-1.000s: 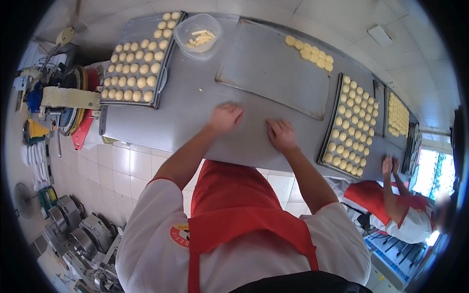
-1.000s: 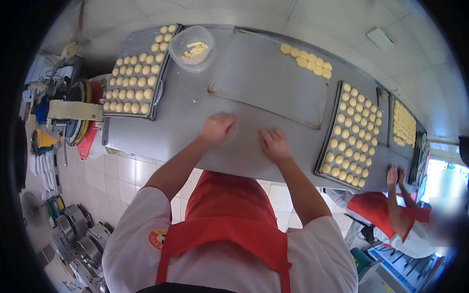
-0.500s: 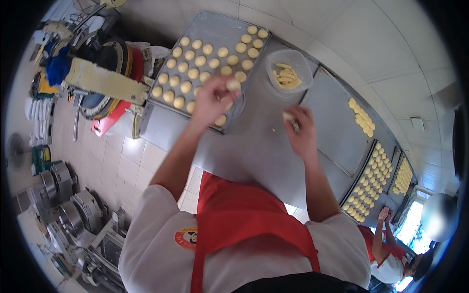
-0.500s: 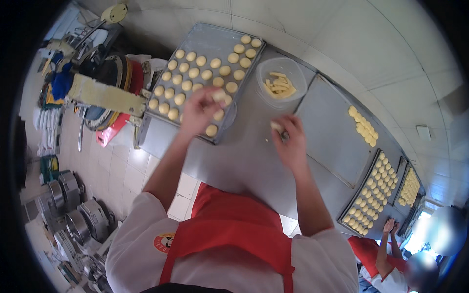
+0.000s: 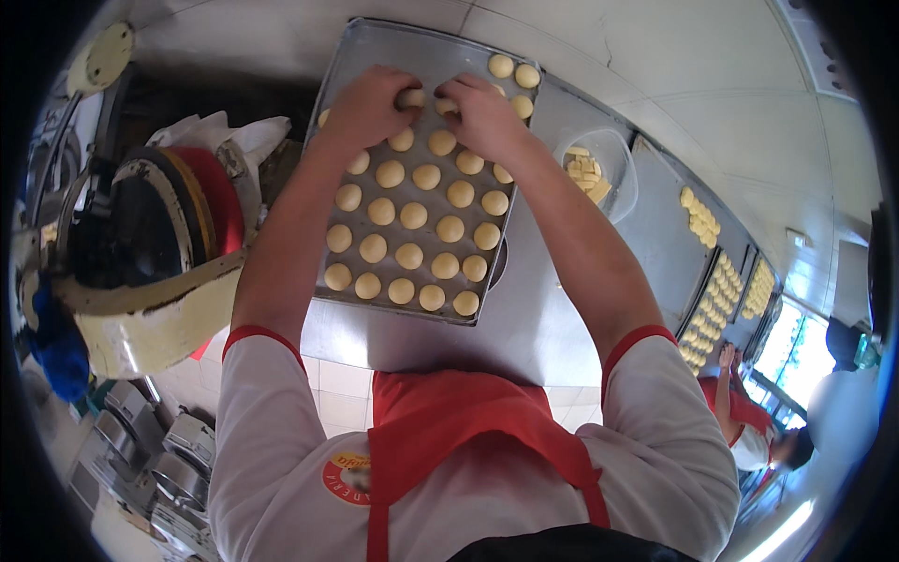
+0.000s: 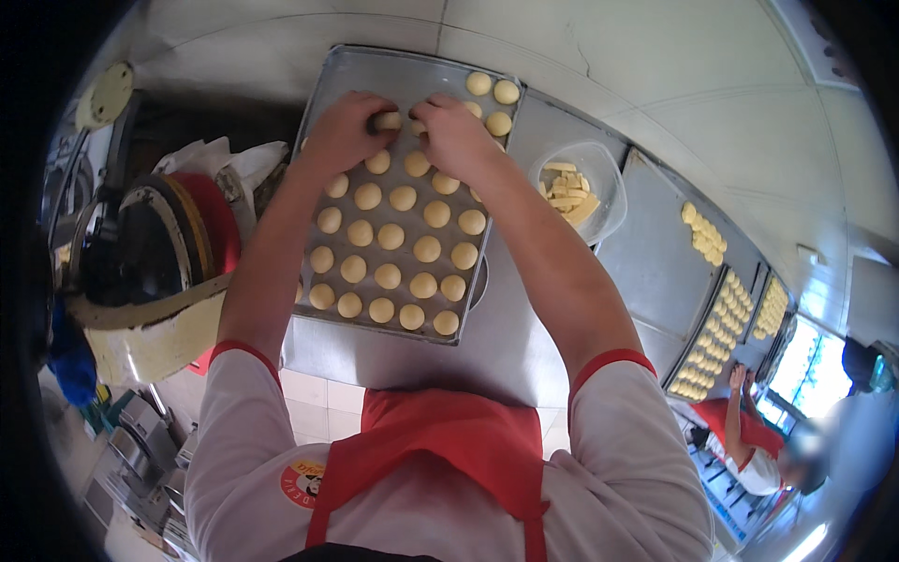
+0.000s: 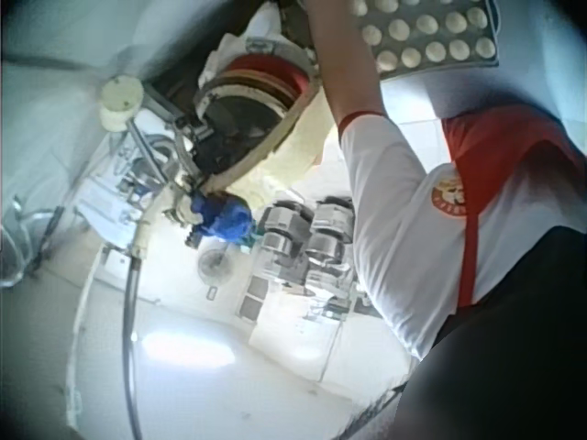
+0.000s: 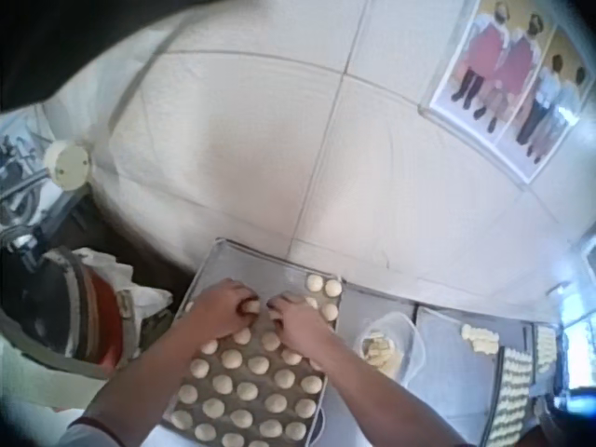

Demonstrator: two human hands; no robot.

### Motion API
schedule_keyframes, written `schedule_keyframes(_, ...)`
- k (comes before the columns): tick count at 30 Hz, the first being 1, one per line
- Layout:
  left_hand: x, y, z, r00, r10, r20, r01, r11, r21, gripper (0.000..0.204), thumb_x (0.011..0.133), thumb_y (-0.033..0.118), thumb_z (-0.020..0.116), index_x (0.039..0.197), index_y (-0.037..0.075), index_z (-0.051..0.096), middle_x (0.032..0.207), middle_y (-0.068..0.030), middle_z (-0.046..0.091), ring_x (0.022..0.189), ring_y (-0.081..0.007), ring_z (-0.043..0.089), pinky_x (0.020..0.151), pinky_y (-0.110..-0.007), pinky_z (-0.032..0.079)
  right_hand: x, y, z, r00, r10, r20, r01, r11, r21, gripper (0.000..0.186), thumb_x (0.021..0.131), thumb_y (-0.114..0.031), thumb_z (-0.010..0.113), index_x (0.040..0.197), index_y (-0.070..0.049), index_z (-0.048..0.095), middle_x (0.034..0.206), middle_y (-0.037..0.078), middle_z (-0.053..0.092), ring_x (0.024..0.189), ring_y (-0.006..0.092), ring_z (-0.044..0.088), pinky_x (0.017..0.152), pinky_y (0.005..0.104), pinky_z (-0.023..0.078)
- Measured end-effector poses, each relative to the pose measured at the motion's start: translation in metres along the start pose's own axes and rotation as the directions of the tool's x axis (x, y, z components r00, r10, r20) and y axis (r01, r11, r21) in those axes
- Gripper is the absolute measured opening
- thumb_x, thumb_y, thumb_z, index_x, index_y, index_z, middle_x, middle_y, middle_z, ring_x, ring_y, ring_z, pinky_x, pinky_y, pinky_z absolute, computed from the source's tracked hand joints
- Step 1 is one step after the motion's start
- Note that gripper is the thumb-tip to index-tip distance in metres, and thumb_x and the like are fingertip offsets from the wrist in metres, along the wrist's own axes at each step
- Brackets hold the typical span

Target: The person sprays water on dough on trays, checks an oven control panel, and rolls dough pieces by hand on a workbench to shape them.

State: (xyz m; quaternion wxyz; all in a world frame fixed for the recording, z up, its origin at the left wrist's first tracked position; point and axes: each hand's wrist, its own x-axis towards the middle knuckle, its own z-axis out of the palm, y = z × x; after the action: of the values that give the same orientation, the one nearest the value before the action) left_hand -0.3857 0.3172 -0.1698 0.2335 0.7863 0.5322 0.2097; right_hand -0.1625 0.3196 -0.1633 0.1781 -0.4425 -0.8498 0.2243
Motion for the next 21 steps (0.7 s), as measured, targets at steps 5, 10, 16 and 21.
schedule_keyframes(5, 0.018, -0.004, -0.01, 0.995, 0.07, 0.077, -0.068, 0.997, -0.029, 0.051, 0.081, 0.02, 0.081, 0.129, 0.007, 0.068, 0.124, -0.0131, 0.069, 0.118, -0.0333, 0.064, 0.103, -0.041, 0.051, 0.001, -0.007, -0.008, 1.0, 0.018, -0.017, -0.019, 0.999, -0.036, 0.042, 0.078, -0.001, 0.073, 0.119, -0.006, 0.069, 0.116, 0.015, 0.067, 0.113, 0.0366, 0.064, 0.097, 0.0456, 0.055)
schedule_keyframes(10, -0.009, 0.027, -0.018, 0.956, -0.127, -0.263, 0.016, 0.921, -0.388, 0.055, 0.091, 0.023, 0.081, 0.14, 0.008, 0.063, 0.137, -0.0123, 0.066, 0.126, -0.0242, 0.062, 0.108, -0.04, 0.047, -0.094, -0.036, -0.071, 0.916, 0.021, -0.402, 0.028, 0.993, 0.115, 0.036, 0.082, -0.005, 0.073, 0.118, -0.007, 0.069, 0.119, 0.014, 0.068, 0.11, 0.0355, 0.066, 0.095, 0.0437, 0.056)
schedule_keyframes(16, -0.078, 0.178, 0.056, 0.96, 0.018, -0.281, -0.201, 0.745, -0.636, 0.034, 0.092, 0.011, 0.074, 0.123, -0.001, 0.065, 0.124, -0.0121, 0.068, 0.119, -0.0239, 0.061, 0.107, -0.04, 0.045, -0.324, 0.086, -0.148, 0.617, 0.462, -0.637, -0.54, 0.838, 0.085, 0.03, 0.087, -0.006, 0.072, 0.117, -0.005, 0.07, 0.119, 0.017, 0.067, 0.107, 0.0366, 0.066, 0.092, 0.0442, 0.055)
schedule_keyframes(21, -0.093, 0.348, 0.156, 0.96, 0.279, -0.026, -0.221, 0.694, -0.685, 0.028, 0.086, 0.008, 0.078, 0.113, 0.006, 0.071, 0.116, -0.0136, 0.068, 0.109, -0.0305, 0.065, 0.098, -0.041, 0.05, -0.425, 0.237, -0.208, 0.521, 0.58, -0.627, -0.763, 0.646, -0.036, 0.043, 0.088, -0.013, 0.072, 0.13, -0.007, 0.066, 0.13, 0.02, 0.061, 0.11, 0.0399, 0.067, 0.093, 0.0458, 0.057)
